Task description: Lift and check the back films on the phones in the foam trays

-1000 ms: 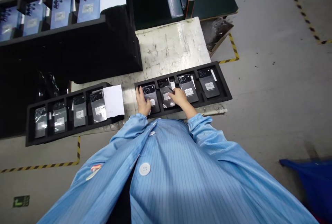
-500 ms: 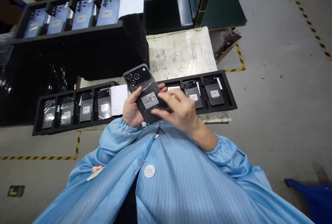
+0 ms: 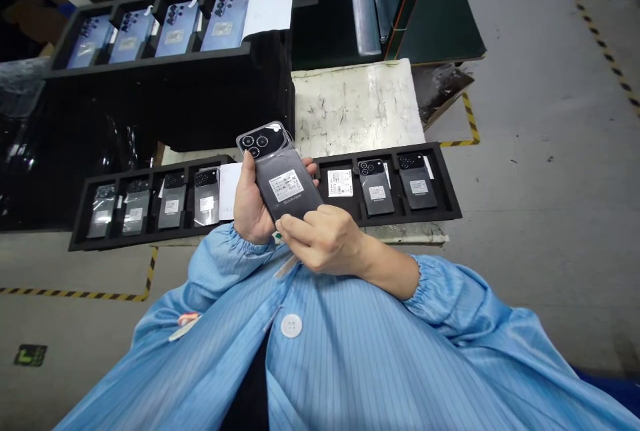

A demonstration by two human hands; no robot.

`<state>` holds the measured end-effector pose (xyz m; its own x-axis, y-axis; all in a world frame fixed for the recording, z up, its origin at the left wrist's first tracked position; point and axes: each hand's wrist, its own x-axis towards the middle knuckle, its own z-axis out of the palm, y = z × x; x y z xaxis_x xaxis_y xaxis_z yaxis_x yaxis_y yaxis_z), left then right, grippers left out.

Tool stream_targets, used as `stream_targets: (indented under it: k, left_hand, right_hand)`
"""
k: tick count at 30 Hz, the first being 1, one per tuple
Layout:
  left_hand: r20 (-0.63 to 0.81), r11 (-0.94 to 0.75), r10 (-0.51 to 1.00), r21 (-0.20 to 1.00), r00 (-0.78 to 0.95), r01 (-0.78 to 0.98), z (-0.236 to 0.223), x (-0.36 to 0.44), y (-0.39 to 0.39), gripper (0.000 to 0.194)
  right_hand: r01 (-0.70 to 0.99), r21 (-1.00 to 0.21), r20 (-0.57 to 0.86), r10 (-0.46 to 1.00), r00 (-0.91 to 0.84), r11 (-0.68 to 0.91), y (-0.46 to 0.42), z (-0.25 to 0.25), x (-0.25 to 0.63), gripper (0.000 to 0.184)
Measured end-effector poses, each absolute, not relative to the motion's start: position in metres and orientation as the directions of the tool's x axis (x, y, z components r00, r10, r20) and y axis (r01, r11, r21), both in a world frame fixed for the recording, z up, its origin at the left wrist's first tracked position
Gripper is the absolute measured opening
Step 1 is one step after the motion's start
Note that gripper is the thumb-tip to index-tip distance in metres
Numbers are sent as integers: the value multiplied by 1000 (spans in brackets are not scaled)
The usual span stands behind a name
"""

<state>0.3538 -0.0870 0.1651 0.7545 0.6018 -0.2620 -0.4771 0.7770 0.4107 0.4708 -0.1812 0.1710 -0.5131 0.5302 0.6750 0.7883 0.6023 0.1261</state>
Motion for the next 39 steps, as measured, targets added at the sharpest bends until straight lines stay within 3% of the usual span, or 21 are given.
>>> stream_targets:
  k: [3, 5, 8, 12, 16, 20, 24, 29, 32, 36, 39]
  left_hand:
    - [-320, 765, 628, 421, 709, -487, 163, 355, -85, 79]
    - [-339, 755, 643, 432, 687, -494, 162, 356, -85, 79]
    - [-350, 767, 628, 428, 695, -478, 163, 358, -89, 78]
    - [-330, 769, 631, 383, 702, -511, 168, 356, -102, 62]
    - [-322, 877, 449, 338, 834, -342, 169, 347, -115, 79]
    - [-318, 934, 273, 313, 908, -171, 166, 339, -121, 79]
    - [-331, 942, 231, 313, 915, -124, 167, 337, -123, 62]
    - [-358, 954, 141, 297, 923, -31, 171, 336, -124, 57]
    - [-341, 950, 169, 308, 925, -60, 169, 336, -125, 61]
    - [-320, 921, 277, 358, 906, -156, 163, 341, -125, 81]
    - [-342, 891, 395, 369, 852, -265, 161, 347, -122, 81]
  right_hand:
    - [788, 171, 682, 507, -528, 591, -180, 168, 468, 6]
    - [798, 137, 689, 523, -502, 587, -180, 167, 466, 5]
    - [814, -98, 650, 656, -384, 573, -175, 175, 468, 15]
    - [765, -456, 540, 824, -168, 455, -156, 201, 488, 23]
    - [701, -634, 356, 928, -110, 326, -129, 216, 516, 26]
    - [657, -692, 294, 948, -124, 300, -108, 212, 530, 32]
    - [620, -737, 240, 962, -131, 268, -97, 204, 534, 34]
    - [555, -791, 224, 966, -126, 256, -94, 196, 536, 28]
    - [539, -803, 217, 967, -132, 254, -96, 199, 536, 28]
    - [567, -771, 241, 957, -164, 292, -111, 213, 529, 31]
    - [613, -711, 262, 938, -226, 346, -132, 220, 517, 28]
